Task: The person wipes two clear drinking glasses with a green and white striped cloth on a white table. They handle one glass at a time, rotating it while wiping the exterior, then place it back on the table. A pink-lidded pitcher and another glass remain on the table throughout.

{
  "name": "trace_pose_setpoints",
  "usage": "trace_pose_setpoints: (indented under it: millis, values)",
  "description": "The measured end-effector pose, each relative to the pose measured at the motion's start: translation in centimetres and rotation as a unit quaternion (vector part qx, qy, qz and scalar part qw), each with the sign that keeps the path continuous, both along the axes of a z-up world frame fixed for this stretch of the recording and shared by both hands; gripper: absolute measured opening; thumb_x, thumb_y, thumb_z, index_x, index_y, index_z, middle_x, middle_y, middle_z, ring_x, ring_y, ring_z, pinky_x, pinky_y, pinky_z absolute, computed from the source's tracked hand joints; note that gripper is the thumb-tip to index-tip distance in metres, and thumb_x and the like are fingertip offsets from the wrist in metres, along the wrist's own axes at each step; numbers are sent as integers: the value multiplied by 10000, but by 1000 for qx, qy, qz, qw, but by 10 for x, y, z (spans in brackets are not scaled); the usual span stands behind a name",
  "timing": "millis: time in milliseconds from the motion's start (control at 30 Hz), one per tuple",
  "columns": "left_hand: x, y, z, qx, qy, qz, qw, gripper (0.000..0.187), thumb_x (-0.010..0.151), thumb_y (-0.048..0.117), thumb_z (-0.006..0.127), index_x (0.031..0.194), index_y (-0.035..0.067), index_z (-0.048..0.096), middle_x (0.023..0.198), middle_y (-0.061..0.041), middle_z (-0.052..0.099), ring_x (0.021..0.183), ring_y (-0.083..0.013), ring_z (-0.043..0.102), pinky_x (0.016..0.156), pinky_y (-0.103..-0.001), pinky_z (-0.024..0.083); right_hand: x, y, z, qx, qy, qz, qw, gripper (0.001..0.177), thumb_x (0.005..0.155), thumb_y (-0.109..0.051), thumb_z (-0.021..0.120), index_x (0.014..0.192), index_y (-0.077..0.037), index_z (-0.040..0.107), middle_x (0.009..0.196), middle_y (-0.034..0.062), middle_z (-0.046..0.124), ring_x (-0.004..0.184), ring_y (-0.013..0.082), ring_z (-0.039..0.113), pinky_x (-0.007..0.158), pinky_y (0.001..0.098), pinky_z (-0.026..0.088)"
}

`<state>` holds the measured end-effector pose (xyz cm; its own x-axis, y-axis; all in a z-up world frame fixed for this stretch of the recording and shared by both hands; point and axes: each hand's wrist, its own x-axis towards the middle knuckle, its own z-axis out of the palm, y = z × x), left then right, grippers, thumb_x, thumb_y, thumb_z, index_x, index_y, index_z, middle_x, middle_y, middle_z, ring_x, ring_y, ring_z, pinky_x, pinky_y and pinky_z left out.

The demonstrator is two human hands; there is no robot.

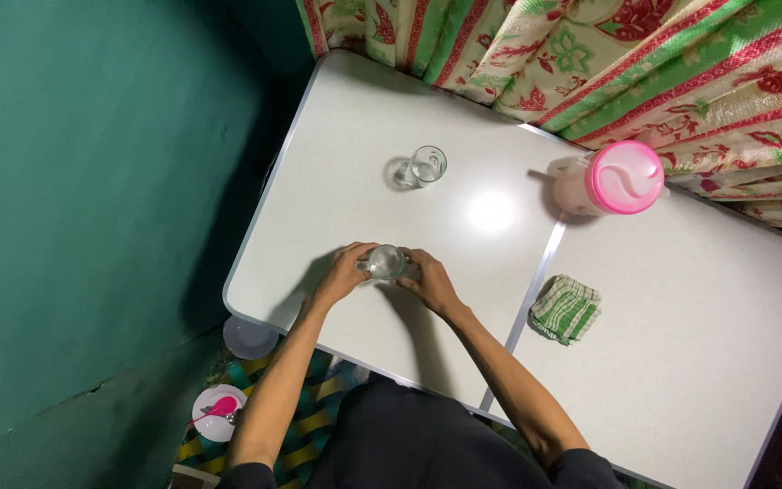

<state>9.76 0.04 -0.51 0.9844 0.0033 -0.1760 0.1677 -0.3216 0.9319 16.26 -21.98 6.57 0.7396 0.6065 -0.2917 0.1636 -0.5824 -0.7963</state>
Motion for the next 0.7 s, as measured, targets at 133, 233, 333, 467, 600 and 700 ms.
trace_pose_setpoints:
  millis: [133, 233, 333, 467, 600, 700]
  values:
    - [0, -1, -21, 12, -27, 14, 999, 668, 645, -80, 847, 1266, 112, 692, 1128, -106, 707, 1012, -344, 711, 844, -379, 596, 2, 3, 7, 4, -26, 0, 1000, 606, 835, -178, 812, 1377, -36, 580, 1219, 158, 674, 1145, 341, 655, 946, 444, 572]
    - [-1, -2, -15, 14, -7, 19, 1000, 676, 646, -96, 840, 1277, 95, 687, 1139, -140, 701, 1012, -408, 700, 858, -428, 594, 0, 4, 17, 12, -9, -5, 1000, 588, 836, -119, 797, 1368, -1, 577, 1215, 214, 669, 1137, 412, 646, 943, 496, 564]
    - [0, -2, -20, 23, -6, 19, 1000, 683, 643, -88, 849, 1275, 113, 688, 1131, -126, 705, 1010, -404, 702, 851, -428, 600, -2, 5, 19, 11, -6, -8, 1000, 596, 851, -129, 789, 1393, -19, 566, 1227, 205, 670, 1152, 403, 643, 947, 488, 564]
    - [0, -5, -24, 29, 3, 31, 999, 668, 664, -58, 859, 1288, 101, 681, 1135, -146, 704, 1019, -426, 694, 859, -417, 596, -1, 4, 21, 4, -2, -9, 1000, 602, 851, -104, 784, 1402, -21, 556, 1239, 202, 672, 1160, 400, 641, 956, 490, 564]
    - [-2, -8, -19, 38, 24, 37, 998, 655, 701, -49, 836, 1314, 106, 664, 1188, -133, 693, 1056, -425, 681, 880, -405, 594, 0, 1, 24, -18, 8, 12, 1000, 646, 856, -123, 780, 1446, -57, 526, 1292, 176, 665, 1175, 381, 635, 1006, 497, 534]
    - [-3, -9, -24, 43, 17, 43, 998, 686, 716, -90, 805, 1355, 86, 627, 1239, -167, 666, 1095, -441, 657, 910, -428, 587, -2, -5, 19, -31, 42, 28, 998, 853, 812, -94, 812, 1544, -36, 378, 1404, 227, 589, 1256, 412, 587, 1077, 540, 489]
